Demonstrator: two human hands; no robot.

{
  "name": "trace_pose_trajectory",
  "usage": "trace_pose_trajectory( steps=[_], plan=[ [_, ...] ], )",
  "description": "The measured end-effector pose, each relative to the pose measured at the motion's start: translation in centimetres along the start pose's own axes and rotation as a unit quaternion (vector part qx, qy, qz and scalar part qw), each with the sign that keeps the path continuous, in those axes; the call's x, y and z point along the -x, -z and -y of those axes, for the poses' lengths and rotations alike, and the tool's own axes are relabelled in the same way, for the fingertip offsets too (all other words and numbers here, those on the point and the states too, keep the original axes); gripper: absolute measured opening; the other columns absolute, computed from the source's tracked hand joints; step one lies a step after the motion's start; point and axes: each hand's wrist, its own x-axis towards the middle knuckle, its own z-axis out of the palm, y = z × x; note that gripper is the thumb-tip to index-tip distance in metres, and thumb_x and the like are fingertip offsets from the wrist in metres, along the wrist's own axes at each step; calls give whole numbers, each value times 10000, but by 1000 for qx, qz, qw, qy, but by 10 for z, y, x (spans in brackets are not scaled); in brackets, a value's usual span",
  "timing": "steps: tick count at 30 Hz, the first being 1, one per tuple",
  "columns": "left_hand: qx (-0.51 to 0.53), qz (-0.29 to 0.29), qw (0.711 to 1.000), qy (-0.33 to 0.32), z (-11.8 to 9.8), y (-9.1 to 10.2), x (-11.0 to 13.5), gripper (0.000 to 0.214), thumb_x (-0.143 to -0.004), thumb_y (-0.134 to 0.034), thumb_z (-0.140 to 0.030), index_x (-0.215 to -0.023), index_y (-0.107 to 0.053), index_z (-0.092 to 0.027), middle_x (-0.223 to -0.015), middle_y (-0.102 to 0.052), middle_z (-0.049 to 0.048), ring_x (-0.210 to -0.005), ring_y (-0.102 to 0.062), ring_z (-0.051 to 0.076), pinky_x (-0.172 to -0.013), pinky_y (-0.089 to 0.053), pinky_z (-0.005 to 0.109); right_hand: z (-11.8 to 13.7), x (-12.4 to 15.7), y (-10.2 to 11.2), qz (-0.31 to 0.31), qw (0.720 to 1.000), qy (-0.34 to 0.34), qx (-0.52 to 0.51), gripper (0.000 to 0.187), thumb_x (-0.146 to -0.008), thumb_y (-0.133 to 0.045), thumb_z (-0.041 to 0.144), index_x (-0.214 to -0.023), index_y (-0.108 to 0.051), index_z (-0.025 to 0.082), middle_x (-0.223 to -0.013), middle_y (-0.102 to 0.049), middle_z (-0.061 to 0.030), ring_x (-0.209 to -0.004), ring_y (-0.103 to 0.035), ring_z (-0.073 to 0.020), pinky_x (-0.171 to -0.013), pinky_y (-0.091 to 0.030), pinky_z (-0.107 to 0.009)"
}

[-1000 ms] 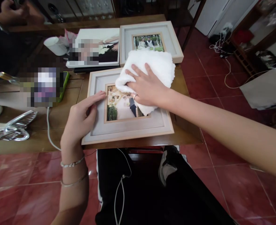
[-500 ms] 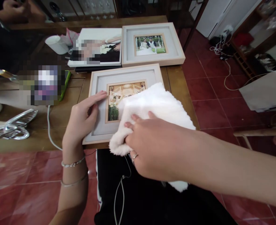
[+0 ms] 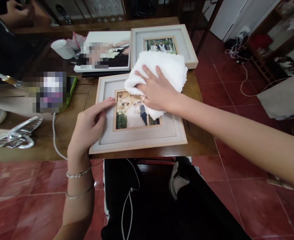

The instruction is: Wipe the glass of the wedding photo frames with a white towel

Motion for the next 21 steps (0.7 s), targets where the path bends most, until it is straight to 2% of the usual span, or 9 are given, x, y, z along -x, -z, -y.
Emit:
trace_pose_trajectory(
  steps=[4, 7, 9, 12, 14, 16, 18, 21],
  plan=[
    [-5, -13, 1000, 6, -1, -1, 1, 476, -968, -422, -97, -1334, -698, -225, -1438, -673, 35, -1376, -613, 242, -1232, -455, 458, 12, 0, 3, 1, 1000, 27, -7, 447, -983, -485, 200, -1386, -654, 109, -1697, -326, -166, -1596, -170, -432, -1221, -193, -758],
    [-9, -24, 1000, 11, -2, -1, 2, 463, -970, -432, -103, -1330, -698, -222, -1427, -680, 32, -1362, -625, 235, -1219, -474, 444, 41, 17, 17, 51, 995, 74, -33, 375, -983, -491, 183, -1272, -717, 103, -1669, -376, -181, -1578, -226, -445, -1173, -239, -807],
    [-12, -27, 999, 14, -2, -2, 2, 461, -972, -434, -107, -1330, -695, -236, -1430, -678, 19, -1361, -627, 230, -1216, -478, 448, 62, 33, 30, 99, 989, 98, -56, 336, -964, -519, 176, -1203, -746, 112, -1637, -430, -180, -1568, -267, -438, -1161, -288, -800],
    [-17, -28, 999, 16, -2, -2, 2, 462, -980, -431, -115, -1336, -689, -257, -1437, -673, 4, -1362, -626, 231, -1214, -478, 465, 87, 57, 47, 145, 977, 123, -92, 319, -921, -585, 209, -1179, -770, 181, -1579, -515, -136, -1536, -361, -402, -1173, -393, -702],
    [-21, -27, 999, 16, -2, -2, 2, 462, -983, -427, -116, -1340, -686, -255, -1437, -674, 7, -1362, -626, 236, -1210, -481, 467, 97, 69, 50, 122, 975, 148, -111, 316, -913, -597, 257, -1166, -783, 214, -1519, -584, -103, -1487, -450, -375, -1158, -464, -604],
    [-24, -27, 999, 13, -1, -2, 2, 461, -984, -427, -115, -1344, -684, -243, -1435, -676, 18, -1359, -628, 242, -1205, -485, 463, 99, 72, 46, 72, 976, 169, -118, 310, -929, -569, 295, -1130, -793, 221, -1466, -639, -70, -1453, -499, -354, -1131, -497, -551],
    [-27, -25, 999, 12, 0, -2, 2, 467, -979, -427, -110, -1351, -679, -236, -1435, -676, 24, -1356, -630, 243, -1202, -487, 458, 95, 68, 39, 53, 978, 165, -115, 315, -937, -550, 283, -1133, -786, 208, -1498, -614, -57, -1476, -470, -343, -1150, -474, -557],
    [-29, -22, 999, 13, 1, -1, 2, 489, -961, -432, -100, -1367, -669, -233, -1439, -673, 27, -1354, -631, 244, -1191, -495, 458, 79, 46, 27, 79, 986, 118, -88, 391, -954, -538, 198, -1300, -718, 167, -1641, -431, -102, -1569, -305, -353, -1228, -345, -645]
  ],
)
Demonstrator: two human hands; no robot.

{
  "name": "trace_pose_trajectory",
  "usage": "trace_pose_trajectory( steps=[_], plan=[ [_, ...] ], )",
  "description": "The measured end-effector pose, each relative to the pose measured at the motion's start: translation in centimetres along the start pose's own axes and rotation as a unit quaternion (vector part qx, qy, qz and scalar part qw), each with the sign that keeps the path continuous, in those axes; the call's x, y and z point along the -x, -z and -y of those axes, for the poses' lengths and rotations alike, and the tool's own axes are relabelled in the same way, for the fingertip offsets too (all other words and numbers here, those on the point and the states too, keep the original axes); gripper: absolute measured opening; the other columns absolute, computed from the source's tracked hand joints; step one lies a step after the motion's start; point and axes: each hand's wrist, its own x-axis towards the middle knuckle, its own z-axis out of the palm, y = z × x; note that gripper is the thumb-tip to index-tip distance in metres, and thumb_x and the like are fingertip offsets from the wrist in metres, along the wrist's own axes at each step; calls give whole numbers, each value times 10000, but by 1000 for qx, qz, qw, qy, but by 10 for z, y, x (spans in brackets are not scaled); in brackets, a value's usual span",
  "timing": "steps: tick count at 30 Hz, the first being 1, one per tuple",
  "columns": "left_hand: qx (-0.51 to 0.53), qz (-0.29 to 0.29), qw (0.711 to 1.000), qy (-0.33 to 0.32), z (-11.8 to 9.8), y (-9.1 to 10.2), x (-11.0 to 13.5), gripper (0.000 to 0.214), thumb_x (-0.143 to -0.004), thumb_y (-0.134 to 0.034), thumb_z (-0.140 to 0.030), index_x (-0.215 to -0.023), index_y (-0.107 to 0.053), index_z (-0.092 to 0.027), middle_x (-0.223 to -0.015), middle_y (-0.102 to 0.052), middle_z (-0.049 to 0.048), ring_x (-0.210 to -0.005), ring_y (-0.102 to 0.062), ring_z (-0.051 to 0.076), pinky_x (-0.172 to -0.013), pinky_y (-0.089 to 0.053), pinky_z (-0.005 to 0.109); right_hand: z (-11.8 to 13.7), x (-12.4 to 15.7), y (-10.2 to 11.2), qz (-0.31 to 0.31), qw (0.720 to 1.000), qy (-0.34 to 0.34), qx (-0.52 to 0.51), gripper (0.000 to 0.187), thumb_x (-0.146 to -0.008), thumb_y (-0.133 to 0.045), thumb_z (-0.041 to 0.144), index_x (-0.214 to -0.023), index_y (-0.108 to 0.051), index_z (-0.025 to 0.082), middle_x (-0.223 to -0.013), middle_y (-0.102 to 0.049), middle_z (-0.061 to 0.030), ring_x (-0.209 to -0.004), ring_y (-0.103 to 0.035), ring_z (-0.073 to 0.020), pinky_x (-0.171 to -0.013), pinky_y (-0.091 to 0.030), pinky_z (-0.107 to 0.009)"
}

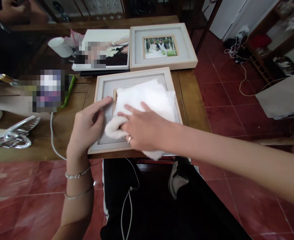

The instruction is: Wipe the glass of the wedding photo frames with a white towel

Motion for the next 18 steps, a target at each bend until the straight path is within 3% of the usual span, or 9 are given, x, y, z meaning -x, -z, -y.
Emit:
trace_pose_trajectory(
  steps=[4, 9, 12, 18],
  plan=[
    [5, 1, 1000, 1, -1, 1, 0, 489, -960, -441, -107, -1382, -660, -224, -1424, -685, 39, -1328, -651, 248, -1164, -515, 453, -42, -31, -2, -10, 997, -62, 34, 495, -985, -488, 184, -1463, -586, 103, -1720, -237, -171, -1612, -125, -400, -1226, -200, -761],
    [0, 0, 1000, 15, -5, 2, 0, 486, -958, -454, -119, -1390, -654, -216, -1406, -697, 46, -1277, -680, 248, -1133, -537, 452, -74, -56, -7, -106, 989, -74, 65, 473, -970, -490, 212, -1413, -632, 130, -1709, -298, -158, -1602, -141, -436, -1219, -175, -770],
    [5, -6, 1000, 18, -5, 2, 0, 480, -956, -455, -117, -1385, -656, -192, -1380, -712, 61, -1232, -701, 251, -1101, -557, 438, -63, -57, -2, -67, 993, -63, 68, 452, -960, -477, 192, -1359, -667, 97, -1694, -331, -167, -1596, -150, -444, -1227, -177, -757],
    [-5, -5, 999, 33, -5, 1, 1, 479, -954, -460, -127, -1391, -643, -200, -1377, -714, 51, -1198, -712, 241, -1063, -577, 417, -2, -25, 18, 68, 998, -5, -7, 424, -972, -462, 168, -1321, -692, 101, -1646, -410, -186, -1590, -216, -418, -1206, -259, -750]
  ],
)
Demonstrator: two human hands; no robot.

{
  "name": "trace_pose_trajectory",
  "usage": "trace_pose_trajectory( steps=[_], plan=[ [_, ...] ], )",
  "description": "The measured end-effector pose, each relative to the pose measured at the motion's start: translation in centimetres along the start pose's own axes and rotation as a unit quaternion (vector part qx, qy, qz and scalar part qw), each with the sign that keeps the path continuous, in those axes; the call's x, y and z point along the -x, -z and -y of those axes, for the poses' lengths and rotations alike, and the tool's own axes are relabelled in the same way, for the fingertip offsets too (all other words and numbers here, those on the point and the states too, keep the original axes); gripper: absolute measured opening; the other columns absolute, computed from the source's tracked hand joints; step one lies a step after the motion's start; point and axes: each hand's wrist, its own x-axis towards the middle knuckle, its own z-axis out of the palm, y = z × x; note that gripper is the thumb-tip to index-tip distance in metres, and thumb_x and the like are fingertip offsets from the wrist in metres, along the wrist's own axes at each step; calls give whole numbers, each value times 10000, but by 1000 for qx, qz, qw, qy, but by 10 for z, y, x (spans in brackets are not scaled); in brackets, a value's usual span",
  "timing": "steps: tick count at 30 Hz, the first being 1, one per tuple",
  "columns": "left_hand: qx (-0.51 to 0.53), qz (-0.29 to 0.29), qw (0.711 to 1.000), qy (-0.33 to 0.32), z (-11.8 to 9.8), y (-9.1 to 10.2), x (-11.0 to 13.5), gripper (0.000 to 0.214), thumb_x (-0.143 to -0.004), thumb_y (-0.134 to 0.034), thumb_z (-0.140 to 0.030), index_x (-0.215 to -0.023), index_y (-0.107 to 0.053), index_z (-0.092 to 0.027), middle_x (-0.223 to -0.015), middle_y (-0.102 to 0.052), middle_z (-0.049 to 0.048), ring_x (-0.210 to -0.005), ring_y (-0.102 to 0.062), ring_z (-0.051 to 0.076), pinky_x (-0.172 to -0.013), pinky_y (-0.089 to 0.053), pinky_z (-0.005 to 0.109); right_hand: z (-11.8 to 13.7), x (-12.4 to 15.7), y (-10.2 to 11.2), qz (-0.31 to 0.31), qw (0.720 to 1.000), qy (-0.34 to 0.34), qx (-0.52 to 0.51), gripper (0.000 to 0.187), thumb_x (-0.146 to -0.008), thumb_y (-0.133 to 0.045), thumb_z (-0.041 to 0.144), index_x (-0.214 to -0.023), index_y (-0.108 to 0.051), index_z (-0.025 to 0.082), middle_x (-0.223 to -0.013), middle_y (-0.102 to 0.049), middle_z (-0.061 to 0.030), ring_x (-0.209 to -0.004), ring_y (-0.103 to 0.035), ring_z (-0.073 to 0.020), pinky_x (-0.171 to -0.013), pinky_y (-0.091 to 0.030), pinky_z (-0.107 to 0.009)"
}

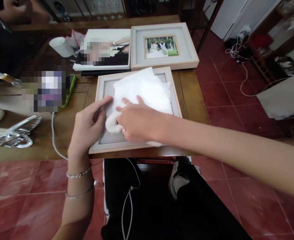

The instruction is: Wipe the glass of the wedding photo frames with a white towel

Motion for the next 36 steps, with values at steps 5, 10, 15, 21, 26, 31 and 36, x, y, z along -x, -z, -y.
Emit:
trace_pose_trajectory(
  steps=[5, 10, 15, 21, 26, 31, 36],
  plan=[
    [-1, -5, 1000, -13, 1, -1, -1, 444, -980, -445, -162, -1362, -662, -226, -1407, -697, 30, -1298, -666, 238, -1148, -529, 441, 27, 29, 7, 44, 995, 38, -79, 348, -966, -514, 189, -1214, -759, 173, -1470, -631, -142, -1512, -413, -365, -1214, -354, -644],
    [6, -3, 1000, -31, 3, -1, -1, 415, -1020, -434, -201, -1371, -654, -206, -1448, -668, 38, -1356, -627, 245, -1196, -496, 448, 6, 21, -5, -11, 998, 19, -56, 372, -984, -470, 161, -1244, -732, 117, -1499, -595, -183, -1576, -302, -340, -1238, -309, -646],
    [16, -3, 999, -50, 1, 0, -1, 418, -1076, -384, -235, -1439, -588, -207, -1581, -543, 70, -1477, -506, 228, -1272, -398, 466, -27, -17, -14, -78, 993, -85, 12, 529, -984, -479, 190, -1499, -549, 91, -1728, -218, -166, -1617, -105, -393, -1257, -164, -714],
    [8, -28, 999, -25, 3, 2, 0, 458, -1111, -330, -361, -1514, -499, -223, -1590, -535, 31, -1481, -501, 233, -1289, -393, 443, -19, -51, -6, -98, 988, -112, 32, 487, -965, -497, 213, -1412, -637, 78, -1727, -246, -173, -1606, -104, -439, -1272, -136, -697],
    [25, -32, 999, -10, 7, 1, 2, 486, -1104, -297, -403, -1525, -462, -224, -1616, -501, -14, -1499, -469, 250, -1278, -401, 453, 10, -38, -3, -62, 997, -2, 36, 411, -965, -506, 200, -1308, -712, 112, -1684, -351, -181, -1591, -188, -437, -1252, -231, -677],
    [-3, -23, 999, 30, 3, 2, 1, 481, -1099, -331, -426, -1523, -472, -249, -1589, -538, -14, -1453, -531, 245, -1242, -440, 481, 32, -4, -13, -65, 993, 98, -3, 318, -948, -546, 181, -1150, -782, 113, -1565, -519, -207, -1553, -310, -431, -1242, -285, -643],
    [-10, -24, 1000, -12, 3, 0, 1, 477, -1039, -451, -278, -1501, -530, -190, -1522, -606, 63, -1405, -581, 270, -1205, -481, 475, 30, 30, -15, -29, 998, 60, -20, 298, -899, -606, 177, -1130, -792, 144, -1583, -498, -180, -1555, -330, -389, -1232, -317, -647]
  ],
)
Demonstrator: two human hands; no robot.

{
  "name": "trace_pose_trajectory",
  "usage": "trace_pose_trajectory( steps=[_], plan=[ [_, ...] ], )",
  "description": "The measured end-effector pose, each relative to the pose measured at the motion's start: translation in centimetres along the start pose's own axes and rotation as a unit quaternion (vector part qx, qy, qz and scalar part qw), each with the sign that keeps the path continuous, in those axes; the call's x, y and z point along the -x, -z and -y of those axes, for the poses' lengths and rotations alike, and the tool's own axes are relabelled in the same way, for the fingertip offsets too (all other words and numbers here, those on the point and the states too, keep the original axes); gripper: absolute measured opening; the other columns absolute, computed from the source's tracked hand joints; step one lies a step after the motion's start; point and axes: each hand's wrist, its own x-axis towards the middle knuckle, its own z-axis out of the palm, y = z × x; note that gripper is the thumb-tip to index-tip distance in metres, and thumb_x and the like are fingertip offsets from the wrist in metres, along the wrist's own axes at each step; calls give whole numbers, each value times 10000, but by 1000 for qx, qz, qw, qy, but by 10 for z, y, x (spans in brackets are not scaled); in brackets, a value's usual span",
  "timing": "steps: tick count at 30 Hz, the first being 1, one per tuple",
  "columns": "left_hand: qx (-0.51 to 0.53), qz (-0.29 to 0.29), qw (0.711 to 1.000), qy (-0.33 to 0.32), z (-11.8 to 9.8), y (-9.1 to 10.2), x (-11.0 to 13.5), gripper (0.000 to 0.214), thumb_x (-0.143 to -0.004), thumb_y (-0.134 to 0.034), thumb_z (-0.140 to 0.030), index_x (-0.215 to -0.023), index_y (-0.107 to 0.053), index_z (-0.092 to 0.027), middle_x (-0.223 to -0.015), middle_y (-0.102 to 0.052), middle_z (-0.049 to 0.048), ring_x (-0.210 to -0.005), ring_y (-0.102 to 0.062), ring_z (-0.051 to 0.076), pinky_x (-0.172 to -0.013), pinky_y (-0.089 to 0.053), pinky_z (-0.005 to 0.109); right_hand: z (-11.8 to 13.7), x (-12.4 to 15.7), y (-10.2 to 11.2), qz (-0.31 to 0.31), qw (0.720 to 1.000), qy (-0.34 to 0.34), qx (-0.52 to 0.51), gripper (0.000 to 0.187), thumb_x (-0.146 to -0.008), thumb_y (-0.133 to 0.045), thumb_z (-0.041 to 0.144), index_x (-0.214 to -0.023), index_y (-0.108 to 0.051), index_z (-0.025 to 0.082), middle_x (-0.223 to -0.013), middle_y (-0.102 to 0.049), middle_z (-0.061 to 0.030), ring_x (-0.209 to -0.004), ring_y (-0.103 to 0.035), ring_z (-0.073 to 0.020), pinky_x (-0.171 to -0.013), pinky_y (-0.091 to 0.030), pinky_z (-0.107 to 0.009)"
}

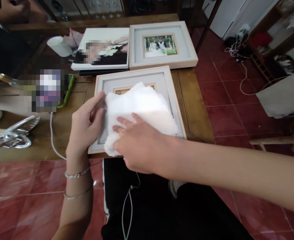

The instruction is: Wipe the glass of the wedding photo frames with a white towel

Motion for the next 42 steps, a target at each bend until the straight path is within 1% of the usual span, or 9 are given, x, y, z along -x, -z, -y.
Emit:
trace_pose_trajectory(
  steps=[5, 11, 14, 17, 23, 26, 30, 35, 42],
  plan=[
    [7, 6, 999, -31, 2, 0, -1, 481, -991, -515, -199, -1466, -589, -214, -1486, -637, 73, -1382, -605, 262, -1197, -489, 454, -16, 59, -4, -30, 995, -95, 33, 260, -805, -628, 165, -987, -803, 223, -1546, -552, -134, -1503, -443, -343, -1160, -419, -628],
    [13, 59, 998, -26, -3, 2, -4, 434, -1006, -480, -236, -1398, -658, -296, -1464, -652, -5, -1357, -629, 249, -1194, -498, 494, -45, 102, -14, -125, 984, -91, 86, 246, -866, -504, 197, -723, -697, 248, -1370, -706, -93, -1409, -562, -255, -1125, -466, -578],
    [17, 65, 997, -27, -4, 2, -4, 425, -1012, -469, -241, -1383, -668, -292, -1461, -654, -9, -1381, -609, 246, -1215, -477, 499, -65, 84, -10, -123, 981, -139, 61, 233, -908, -520, 224, -826, -738, 229, -1466, -640, -101, -1395, -570, -276, -1144, -458, -575],
    [23, 63, 997, -32, -5, 1, -4, 415, -1014, -470, -239, -1369, -677, -295, -1453, -657, -11, -1385, -606, 243, -1223, -468, 506, -85, 49, -8, -109, 975, -183, 69, 274, -929, -543, 195, -1102, -755, 171, -1597, -493, -174, -1521, -417, -309, -1205, -366, -631],
    [33, 56, 997, -39, -5, 1, -5, 391, -1019, -476, -213, -1334, -706, -250, -1441, -665, 17, -1359, -629, 244, -1204, -489, 467, -103, -34, 4, -116, 983, -119, 73, 526, -897, -597, 124, -1422, -609, 89, -1681, -321, -211, -1607, -193, -336, -1251, -197, -670],
    [35, 53, 997, -42, -4, 1, -4, 375, -1014, -486, -198, -1304, -724, -207, -1406, -692, 43, -1333, -649, 252, -1188, -500, 454, -99, -74, 22, -129, 987, -32, 95, 460, -900, -476, 127, -1313, -667, 63, -1655, -338, -176, -1569, -210, -367, -1226, -197, -601],
    [31, 48, 997, -42, -3, 0, -4, 353, -1001, -500, -183, -1254, -746, -200, -1308, -752, 40, -1228, -712, 247, -1129, -546, 420, -86, -107, 41, -104, 986, 27, 127, 414, -902, -309, 143, -936, -689, -17, -1459, -551, -144, -1476, -318, -370, -1174, -214, -572],
    [34, 46, 998, -34, -4, 0, -4, 350, -1005, -503, -195, -1258, -744, -214, -1279, -766, 33, -1168, -737, 239, -1068, -582, 388, -87, -102, 38, -56, 991, -29, 114, 410, -859, -438, -16, -1139, -726, 62, -1562, -533, -133, -1560, -313, -271, -1266, -235, -528],
    [57, 48, 997, -6, -6, 0, -2, 373, -1004, -501, -169, -1284, -740, -230, -1418, -682, 19, -1329, -650, 240, -1184, -505, 410, -123, -42, 17, -66, 986, -63, 138, 403, -854, -489, 10, -1107, -765, 158, -1622, -480, -65, -1568, -322, -326, -1270, -264, -635]
  ],
)
